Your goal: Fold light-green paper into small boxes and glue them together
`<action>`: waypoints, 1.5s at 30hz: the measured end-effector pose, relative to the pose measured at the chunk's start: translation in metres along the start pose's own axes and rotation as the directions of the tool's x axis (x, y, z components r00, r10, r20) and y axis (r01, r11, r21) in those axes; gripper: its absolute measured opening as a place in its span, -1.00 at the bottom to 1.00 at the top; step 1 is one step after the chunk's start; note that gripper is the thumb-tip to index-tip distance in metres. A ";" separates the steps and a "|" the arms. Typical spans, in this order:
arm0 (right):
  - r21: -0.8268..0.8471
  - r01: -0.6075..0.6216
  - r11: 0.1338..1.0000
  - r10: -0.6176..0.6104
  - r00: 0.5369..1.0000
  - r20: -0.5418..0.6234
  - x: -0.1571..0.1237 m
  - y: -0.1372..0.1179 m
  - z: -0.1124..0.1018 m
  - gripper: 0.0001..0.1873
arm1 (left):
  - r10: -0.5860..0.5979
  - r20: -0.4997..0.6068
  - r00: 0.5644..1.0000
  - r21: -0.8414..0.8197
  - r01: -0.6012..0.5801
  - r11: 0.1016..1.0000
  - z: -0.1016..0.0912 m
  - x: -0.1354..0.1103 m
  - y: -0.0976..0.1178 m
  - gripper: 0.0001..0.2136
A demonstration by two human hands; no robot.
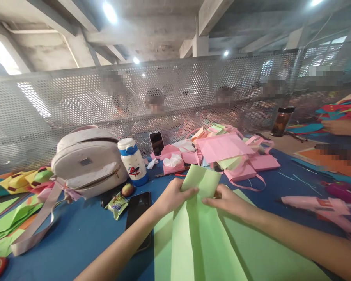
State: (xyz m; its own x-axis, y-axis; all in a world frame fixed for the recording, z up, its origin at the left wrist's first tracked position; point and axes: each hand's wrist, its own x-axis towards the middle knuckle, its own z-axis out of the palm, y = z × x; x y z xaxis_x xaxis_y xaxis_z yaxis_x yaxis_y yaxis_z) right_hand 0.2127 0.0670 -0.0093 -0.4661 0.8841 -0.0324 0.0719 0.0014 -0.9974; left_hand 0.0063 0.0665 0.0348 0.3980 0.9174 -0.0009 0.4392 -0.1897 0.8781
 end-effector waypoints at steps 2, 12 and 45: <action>0.020 0.023 1.000 -0.024 0.999 0.026 0.001 0.000 0.000 -0.37 | 0.006 0.003 1.000 -0.004 -0.006 1.000 0.001 0.000 0.001 -0.65; 0.126 0.072 0.989 -0.060 0.994 -0.091 0.003 -0.001 0.004 -0.27 | 0.093 0.001 0.996 -0.008 -0.093 0.996 0.008 -0.002 0.004 -0.70; 0.121 -0.077 0.990 0.106 0.963 -0.248 -0.007 0.004 0.003 -0.34 | 0.501 -0.343 0.795 0.283 -0.421 0.862 -0.034 -0.049 0.078 -0.75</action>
State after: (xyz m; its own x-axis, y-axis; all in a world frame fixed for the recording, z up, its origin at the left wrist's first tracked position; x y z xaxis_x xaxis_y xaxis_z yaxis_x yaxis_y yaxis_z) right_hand 0.2139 0.0592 -0.0132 -0.2225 0.9674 -0.1205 0.0007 -0.1235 -0.9923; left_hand -0.0064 0.0189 0.1196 0.2599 0.7539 0.6034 0.4383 -0.6489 0.6220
